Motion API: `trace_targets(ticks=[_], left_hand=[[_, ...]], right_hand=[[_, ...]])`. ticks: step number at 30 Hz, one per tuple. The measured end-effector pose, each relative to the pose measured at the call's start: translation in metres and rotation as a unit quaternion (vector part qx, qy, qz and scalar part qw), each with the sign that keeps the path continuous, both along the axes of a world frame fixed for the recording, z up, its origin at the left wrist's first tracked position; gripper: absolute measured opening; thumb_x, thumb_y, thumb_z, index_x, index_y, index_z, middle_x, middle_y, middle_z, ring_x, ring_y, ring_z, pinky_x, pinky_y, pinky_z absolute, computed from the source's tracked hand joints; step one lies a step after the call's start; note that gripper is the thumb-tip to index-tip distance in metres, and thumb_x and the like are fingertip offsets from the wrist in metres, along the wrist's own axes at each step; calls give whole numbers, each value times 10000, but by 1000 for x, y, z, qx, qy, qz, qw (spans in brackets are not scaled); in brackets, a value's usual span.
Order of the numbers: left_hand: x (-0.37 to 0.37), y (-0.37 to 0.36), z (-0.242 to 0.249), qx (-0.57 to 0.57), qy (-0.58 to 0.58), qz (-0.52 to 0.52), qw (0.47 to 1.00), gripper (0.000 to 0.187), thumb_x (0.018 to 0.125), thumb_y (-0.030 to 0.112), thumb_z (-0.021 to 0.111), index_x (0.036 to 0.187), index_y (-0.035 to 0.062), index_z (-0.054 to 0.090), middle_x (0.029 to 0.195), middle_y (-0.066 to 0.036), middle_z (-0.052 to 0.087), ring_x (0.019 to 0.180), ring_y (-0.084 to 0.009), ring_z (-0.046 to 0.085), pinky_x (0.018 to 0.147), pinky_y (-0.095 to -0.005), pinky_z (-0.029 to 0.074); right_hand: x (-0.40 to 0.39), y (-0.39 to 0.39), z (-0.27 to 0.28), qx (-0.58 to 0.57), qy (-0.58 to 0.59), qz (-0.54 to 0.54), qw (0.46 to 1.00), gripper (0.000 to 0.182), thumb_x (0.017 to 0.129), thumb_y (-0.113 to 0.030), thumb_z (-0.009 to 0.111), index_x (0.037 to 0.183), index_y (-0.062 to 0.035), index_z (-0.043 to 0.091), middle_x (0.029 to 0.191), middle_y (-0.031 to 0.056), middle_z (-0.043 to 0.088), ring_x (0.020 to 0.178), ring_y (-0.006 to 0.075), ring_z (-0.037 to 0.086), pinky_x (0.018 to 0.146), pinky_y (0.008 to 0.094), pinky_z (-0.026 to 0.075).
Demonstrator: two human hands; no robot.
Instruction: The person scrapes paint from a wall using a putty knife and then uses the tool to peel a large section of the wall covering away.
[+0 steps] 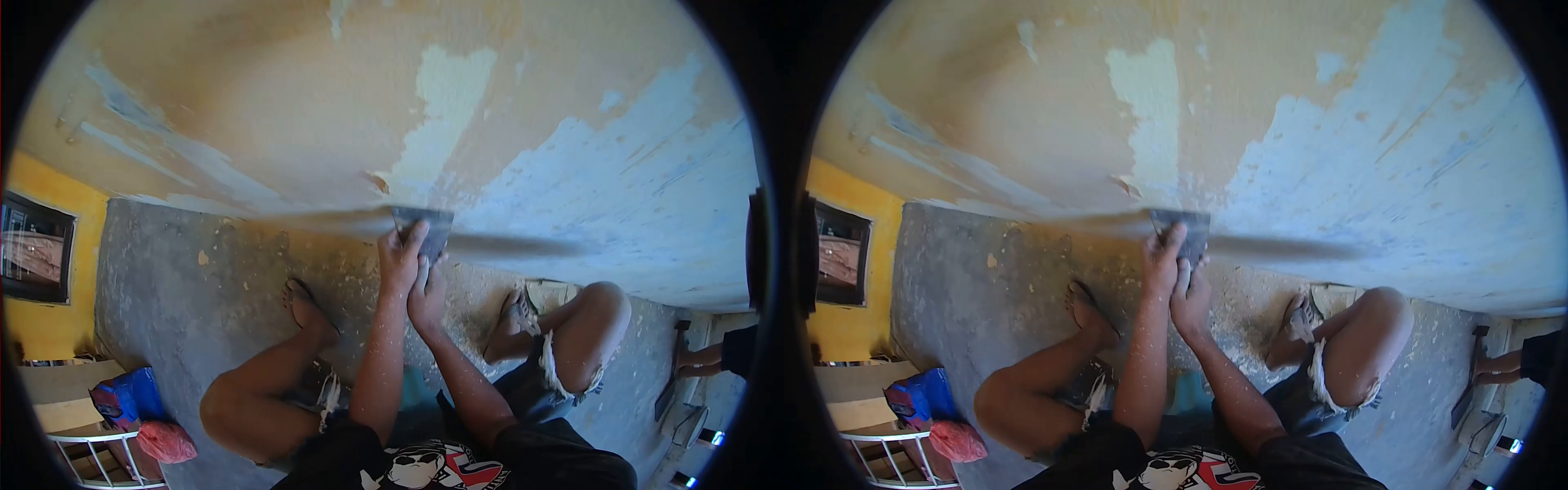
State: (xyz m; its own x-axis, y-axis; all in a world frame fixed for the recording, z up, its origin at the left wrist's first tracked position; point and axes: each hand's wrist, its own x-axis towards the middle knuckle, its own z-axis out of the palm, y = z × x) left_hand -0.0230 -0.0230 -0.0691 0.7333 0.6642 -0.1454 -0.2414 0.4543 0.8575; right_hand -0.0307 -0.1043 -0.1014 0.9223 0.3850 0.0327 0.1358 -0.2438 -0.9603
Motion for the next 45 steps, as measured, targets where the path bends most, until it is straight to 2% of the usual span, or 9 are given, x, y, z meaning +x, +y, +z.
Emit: trace_targets(ticks=[5,10,18,19,21,23,28,38,45], left_hand=[[0,0,-8,1,54,28,998,277,909,202,694,907,-69,635,748,-113,675,557,-169,645,484,-295,539],[3,4,-16,14,33,3,999,269,912,244,687,925,-18,629,823,-106,678,631,-171,657,524,-336,596],[14,3,0,-11,-13,12,1000,267,908,220,695,901,-39,630,756,-105,679,566,-167,642,491,-294,545],[12,1,14,5,-7,19,1000,296,910,263,691,910,-25,620,748,-111,674,563,-183,651,475,-298,549],[12,-1,57,6,-20,15,1000,295,909,259,693,909,-28,622,747,-107,673,545,-184,645,468,-296,541],[12,-6,74,11,-46,9,999,294,908,255,694,907,-31,623,746,-103,671,527,-184,639,461,-294,533],[7,-5,-25,16,33,50,998,248,905,190,701,904,-49,634,772,-87,671,561,-141,618,501,-301,550],[-2,-3,-17,22,70,30,997,241,916,225,679,914,-13,641,791,-102,680,581,-166,652,513,-325,590],[-1,1,-18,2,29,15,999,237,918,221,679,905,-12,639,798,-105,683,598,-165,659,510,-319,589]], right_hand=[[-9,8,2,28,-17,-29,999,409,1039,-280,410,1067,65,629,872,275,673,821,380,693,735,418,506],[-4,6,4,22,93,-26,995,393,1041,-262,429,1003,74,630,812,241,676,792,273,693,717,382,501],[5,10,20,46,-17,-21,999,355,1059,-205,391,1029,81,598,849,147,668,782,128,592,722,314,472],[8,9,28,44,-13,-19,999,355,1059,-205,391,1029,81,598,849,147,668,782,128,592,722,314,472],[17,5,51,90,-11,-2,996,336,1038,-239,441,1027,36,633,796,222,673,739,253,688,685,363,500],[13,-1,64,81,24,11,996,339,1039,-240,436,1026,36,633,789,224,667,733,252,686,682,359,501],[2,0,-17,16,-14,-17,1000,363,1038,-241,432,1073,59,632,827,246,676,770,299,696,722,374,511],[-10,1,-1,56,95,-9,994,401,1044,-249,428,966,89,629,786,202,678,767,177,649,695,359,497],[-11,5,-3,72,92,-5,993,392,1045,-252,429,1028,92,614,838,220,678,804,205,658,720,370,499]])
